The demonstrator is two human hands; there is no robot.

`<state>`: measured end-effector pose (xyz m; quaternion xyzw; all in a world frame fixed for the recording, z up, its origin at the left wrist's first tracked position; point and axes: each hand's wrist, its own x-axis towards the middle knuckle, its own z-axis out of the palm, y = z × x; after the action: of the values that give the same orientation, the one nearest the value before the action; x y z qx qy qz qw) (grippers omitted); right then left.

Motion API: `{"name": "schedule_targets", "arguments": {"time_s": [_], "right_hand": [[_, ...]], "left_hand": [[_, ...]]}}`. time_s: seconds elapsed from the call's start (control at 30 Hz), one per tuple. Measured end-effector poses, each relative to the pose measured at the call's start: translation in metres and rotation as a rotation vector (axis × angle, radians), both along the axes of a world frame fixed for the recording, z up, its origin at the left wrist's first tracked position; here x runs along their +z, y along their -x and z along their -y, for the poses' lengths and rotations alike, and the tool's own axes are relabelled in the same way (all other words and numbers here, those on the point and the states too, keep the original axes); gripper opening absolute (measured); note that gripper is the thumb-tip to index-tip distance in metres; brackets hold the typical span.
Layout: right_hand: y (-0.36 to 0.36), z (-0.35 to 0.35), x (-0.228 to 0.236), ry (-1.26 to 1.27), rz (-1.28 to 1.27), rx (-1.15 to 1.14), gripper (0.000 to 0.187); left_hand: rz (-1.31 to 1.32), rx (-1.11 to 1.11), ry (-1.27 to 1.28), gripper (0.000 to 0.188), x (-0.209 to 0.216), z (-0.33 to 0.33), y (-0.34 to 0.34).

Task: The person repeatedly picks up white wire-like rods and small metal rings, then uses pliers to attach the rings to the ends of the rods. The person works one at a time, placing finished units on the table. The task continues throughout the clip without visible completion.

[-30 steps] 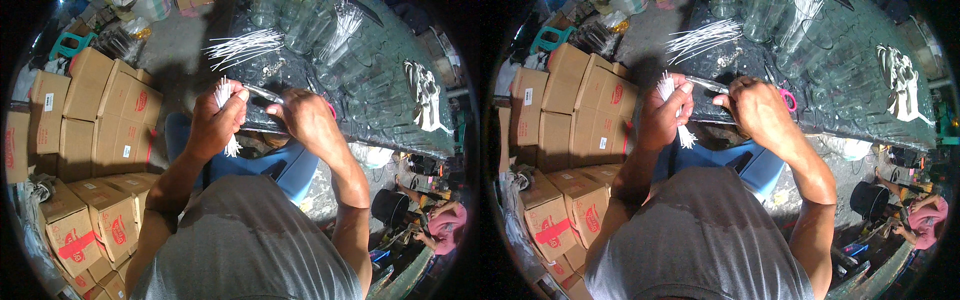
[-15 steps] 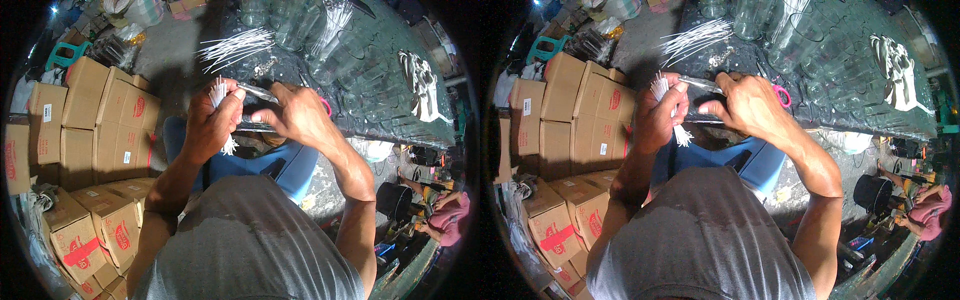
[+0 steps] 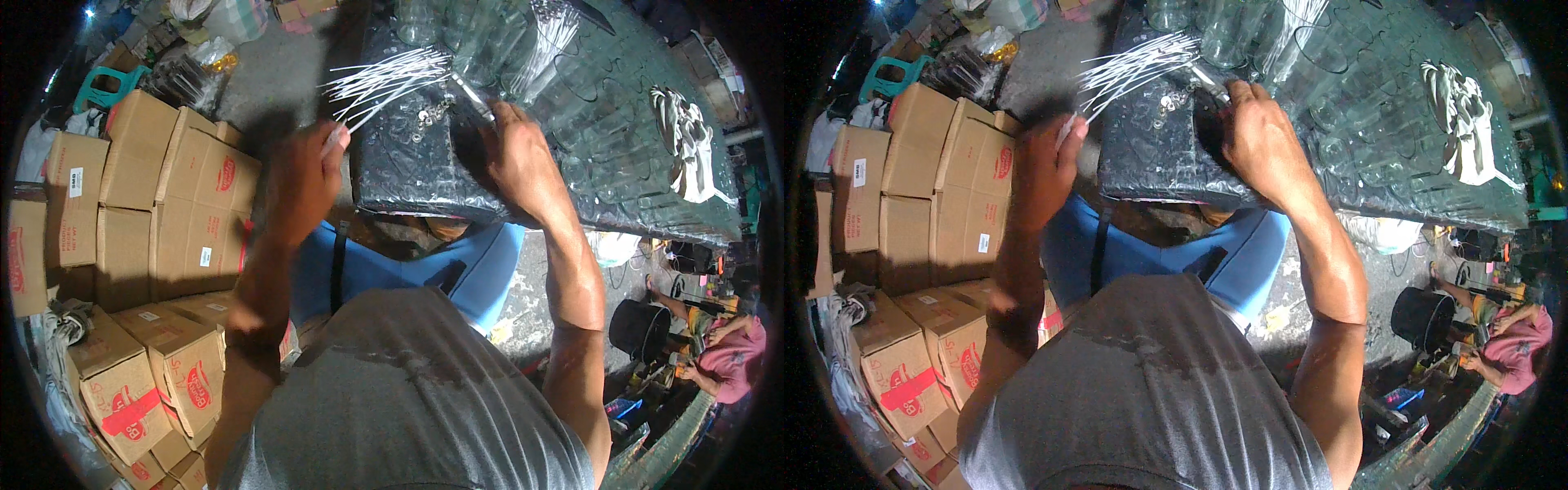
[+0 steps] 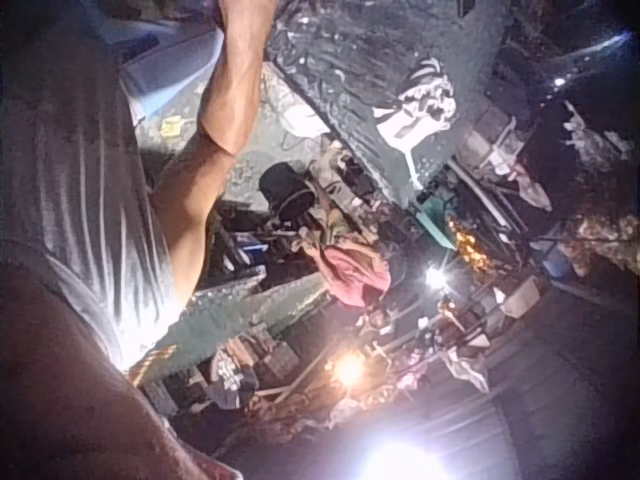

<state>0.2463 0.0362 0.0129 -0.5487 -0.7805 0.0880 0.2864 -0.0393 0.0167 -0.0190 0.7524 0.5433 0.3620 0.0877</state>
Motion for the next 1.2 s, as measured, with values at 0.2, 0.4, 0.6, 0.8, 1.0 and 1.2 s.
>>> {"name": "schedule_targets", "arguments": {"time_s": [0.2, 0.4, 0.6, 0.8, 1.0, 1.2], "right_hand": [[0.015, -0.011, -0.005, 0.031, -0.061, 0.069, 0.017], [0.031, -0.034, -0.027, -0.002, 0.012, 0.101, 0.020], [0.036, -0.034, -0.030, -0.016, 0.088, 0.062, 0.020], [0.036, -0.030, -0.029, -0.059, -0.104, -0.011, 0.017], [0.038, -0.024, -0.022, 0.391, -0.902, 0.096, 0.010], [0.057, -0.014, -0.021, 0.300, -1.161, 0.156, 0.008]], "left_hand": [[-0.246, 0.008, -0.043, 0.020, 0.000, -0.057, -0.005], [0.327, -0.132, 0.132, 0.021, 0.020, -0.045, -0.006], [0.958, -0.357, 0.792, 0.016, 0.022, -0.030, -0.019], [1.101, -0.410, 0.710, 0.018, 0.001, -0.033, -0.039], [1.062, -0.401, 0.682, 0.018, 0.004, -0.029, -0.043], [1.041, -0.422, 0.657, 0.013, 0.010, -0.028, -0.049]]}}
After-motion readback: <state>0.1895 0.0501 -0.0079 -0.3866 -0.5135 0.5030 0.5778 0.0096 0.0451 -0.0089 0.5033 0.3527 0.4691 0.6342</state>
